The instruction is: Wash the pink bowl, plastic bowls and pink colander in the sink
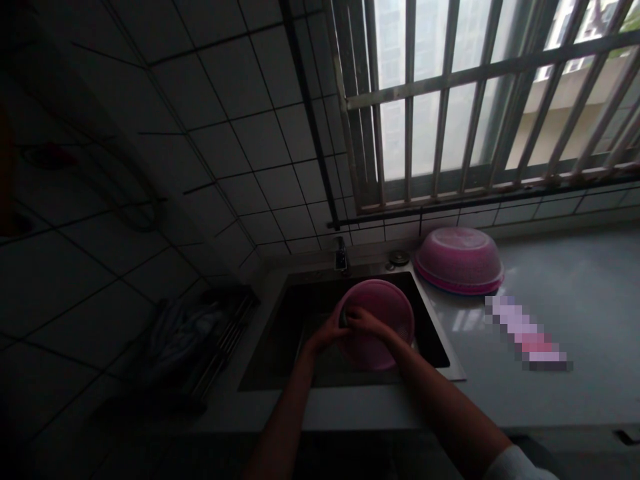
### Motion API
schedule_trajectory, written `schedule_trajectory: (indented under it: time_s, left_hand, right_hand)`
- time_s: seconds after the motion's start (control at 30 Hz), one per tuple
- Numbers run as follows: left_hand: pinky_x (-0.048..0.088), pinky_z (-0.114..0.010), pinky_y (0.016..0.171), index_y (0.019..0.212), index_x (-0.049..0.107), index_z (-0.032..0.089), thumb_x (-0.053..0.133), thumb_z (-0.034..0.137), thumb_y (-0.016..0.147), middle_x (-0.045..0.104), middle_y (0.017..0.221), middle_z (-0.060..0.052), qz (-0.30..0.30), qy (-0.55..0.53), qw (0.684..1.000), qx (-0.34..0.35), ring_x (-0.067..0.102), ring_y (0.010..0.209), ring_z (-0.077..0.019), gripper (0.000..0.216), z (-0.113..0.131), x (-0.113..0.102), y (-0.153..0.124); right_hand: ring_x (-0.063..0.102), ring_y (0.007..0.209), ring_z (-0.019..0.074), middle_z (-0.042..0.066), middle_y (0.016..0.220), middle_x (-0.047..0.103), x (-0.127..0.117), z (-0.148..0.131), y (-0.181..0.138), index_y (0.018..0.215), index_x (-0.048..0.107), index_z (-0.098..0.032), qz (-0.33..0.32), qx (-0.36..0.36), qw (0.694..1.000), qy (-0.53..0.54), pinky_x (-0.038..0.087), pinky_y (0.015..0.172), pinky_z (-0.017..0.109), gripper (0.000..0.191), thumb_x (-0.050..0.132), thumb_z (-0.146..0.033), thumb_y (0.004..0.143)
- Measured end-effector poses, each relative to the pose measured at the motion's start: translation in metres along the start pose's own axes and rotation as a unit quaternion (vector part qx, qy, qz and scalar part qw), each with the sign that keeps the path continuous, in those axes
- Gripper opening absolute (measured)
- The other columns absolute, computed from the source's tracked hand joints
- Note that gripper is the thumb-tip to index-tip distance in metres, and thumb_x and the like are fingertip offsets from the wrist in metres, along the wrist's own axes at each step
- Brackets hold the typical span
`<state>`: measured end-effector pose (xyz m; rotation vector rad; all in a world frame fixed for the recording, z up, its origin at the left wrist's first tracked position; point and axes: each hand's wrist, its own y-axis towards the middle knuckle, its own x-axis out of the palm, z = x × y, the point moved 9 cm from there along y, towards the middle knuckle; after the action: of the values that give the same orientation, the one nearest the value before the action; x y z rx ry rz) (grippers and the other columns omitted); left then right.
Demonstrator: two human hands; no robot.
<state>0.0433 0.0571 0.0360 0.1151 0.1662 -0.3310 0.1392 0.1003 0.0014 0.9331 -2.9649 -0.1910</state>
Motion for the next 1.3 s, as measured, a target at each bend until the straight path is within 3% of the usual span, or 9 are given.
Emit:
schedule_trajectory:
  time_s: [0.07, 0.27, 0.33, 0.47, 0.7, 0.9, 0.97, 1.17, 1.3]
  left_hand:
    - [0.019, -0.056, 0.132, 0.158, 0.045, 0.026, 0.094, 0.040, 0.066, 0.043, 0.167, -0.013, 0.003, 0.009, 1.000, 0.001, 0.034, 0.156, -0.0384, 0.105, 0.001, -0.001, 0.000]
    - [0.022, -0.055, 0.131, 0.159, 0.043, 0.027, 0.095, 0.038, 0.065, 0.042, 0.167, -0.013, 0.014, 0.005, 1.000, 0.005, 0.036, 0.155, -0.0374, 0.108, 0.003, 0.000, 0.002]
    - [0.024, -0.056, 0.131, 0.158, 0.044, 0.026, 0.096, 0.038, 0.064, 0.043, 0.166, -0.014, 0.015, -0.012, 1.000, 0.000, 0.039, 0.153, -0.0378, 0.107, -0.003, -0.001, 0.003]
    - [0.030, -0.058, 0.127, 0.155, 0.047, 0.025, 0.096, 0.038, 0.062, 0.051, 0.160, -0.015, 0.007, -0.050, 0.999, -0.019, 0.047, 0.147, -0.0396, 0.106, -0.016, -0.002, 0.003]
    - [0.028, -0.058, 0.129, 0.150, 0.054, 0.024, 0.101, 0.040, 0.056, 0.054, 0.157, -0.015, 0.021, -0.030, 0.999, -0.017, 0.044, 0.149, -0.0404, 0.106, -0.004, 0.000, 0.002]
    - [0.030, -0.058, 0.127, 0.155, 0.046, 0.026, 0.095, 0.046, 0.066, 0.050, 0.161, -0.016, 0.025, -0.079, 0.996, -0.044, 0.045, 0.150, -0.0385, 0.103, 0.003, -0.001, -0.005]
    - [0.027, -0.058, 0.129, 0.159, 0.041, 0.029, 0.093, 0.044, 0.069, 0.044, 0.166, -0.014, 0.025, -0.075, 0.996, -0.039, 0.040, 0.154, -0.0373, 0.106, 0.007, -0.001, -0.007]
    - [0.020, -0.055, 0.132, 0.150, 0.054, 0.025, 0.095, 0.039, 0.066, 0.048, 0.163, -0.014, 0.033, 0.003, 0.999, 0.005, 0.035, 0.157, -0.0378, 0.095, 0.018, -0.003, -0.001]
    - [0.036, -0.056, 0.125, 0.150, 0.048, 0.024, 0.096, 0.036, 0.065, 0.059, 0.150, -0.015, 0.049, -0.031, 0.998, -0.035, 0.054, 0.143, -0.0359, 0.098, 0.002, -0.006, -0.001]
  right_hand:
    - [0.060, 0.070, 0.0178, 0.005, 0.086, 0.072, -0.003, -0.003, -0.001, 0.089, 0.072, -0.018, 0.014, 0.001, 1.000, 0.010, 0.050, 0.065, 0.029, 0.026, 0.070, -0.037, 0.072]
    - [0.057, 0.069, 0.0169, 0.003, 0.084, 0.070, -0.060, -0.034, -0.005, 0.089, 0.068, -0.019, 0.197, -0.035, 0.977, 0.075, 0.047, 0.062, 0.026, 0.033, 0.067, -0.049, 0.078]
    - [0.060, 0.072, 0.0179, 0.003, 0.088, 0.072, -0.050, -0.037, -0.005, 0.092, 0.069, -0.019, 0.162, -0.033, 0.983, 0.083, 0.050, 0.065, 0.027, 0.033, 0.068, -0.049, 0.078]
    - [0.065, 0.083, 0.0215, 0.006, 0.098, 0.075, -0.003, -0.030, -0.007, 0.093, 0.074, -0.019, 0.004, -0.003, 0.997, 0.071, 0.054, 0.077, 0.033, 0.029, 0.073, -0.043, 0.077]
    - [0.062, 0.077, 0.0196, 0.006, 0.093, 0.074, -0.036, -0.028, -0.005, 0.091, 0.071, -0.018, 0.115, -0.021, 0.991, 0.064, 0.052, 0.069, 0.030, 0.030, 0.068, -0.043, 0.076]
    - [0.066, 0.081, 0.0210, 0.006, 0.095, 0.075, 0.006, -0.015, -0.007, 0.090, 0.073, -0.018, -0.050, 0.008, 0.999, 0.014, 0.053, 0.072, 0.030, 0.022, 0.070, -0.032, 0.073]
    - [0.064, 0.077, 0.0201, 0.005, 0.089, 0.073, 0.012, -0.007, -0.006, 0.087, 0.072, -0.018, -0.067, 0.023, 0.997, 0.004, 0.052, 0.069, 0.029, 0.021, 0.071, -0.030, 0.070]
    - [0.062, 0.079, 0.0208, 0.006, 0.091, 0.072, -0.039, -0.018, 0.001, 0.089, 0.069, -0.019, 0.141, -0.038, 0.989, 0.013, 0.052, 0.071, 0.030, 0.026, 0.063, -0.041, 0.078]
    - [0.061, 0.080, 0.0208, 0.006, 0.092, 0.072, -0.037, -0.026, -0.001, 0.089, 0.068, -0.019, 0.140, -0.064, 0.988, 0.001, 0.052, 0.071, 0.029, 0.026, 0.063, -0.043, 0.080]
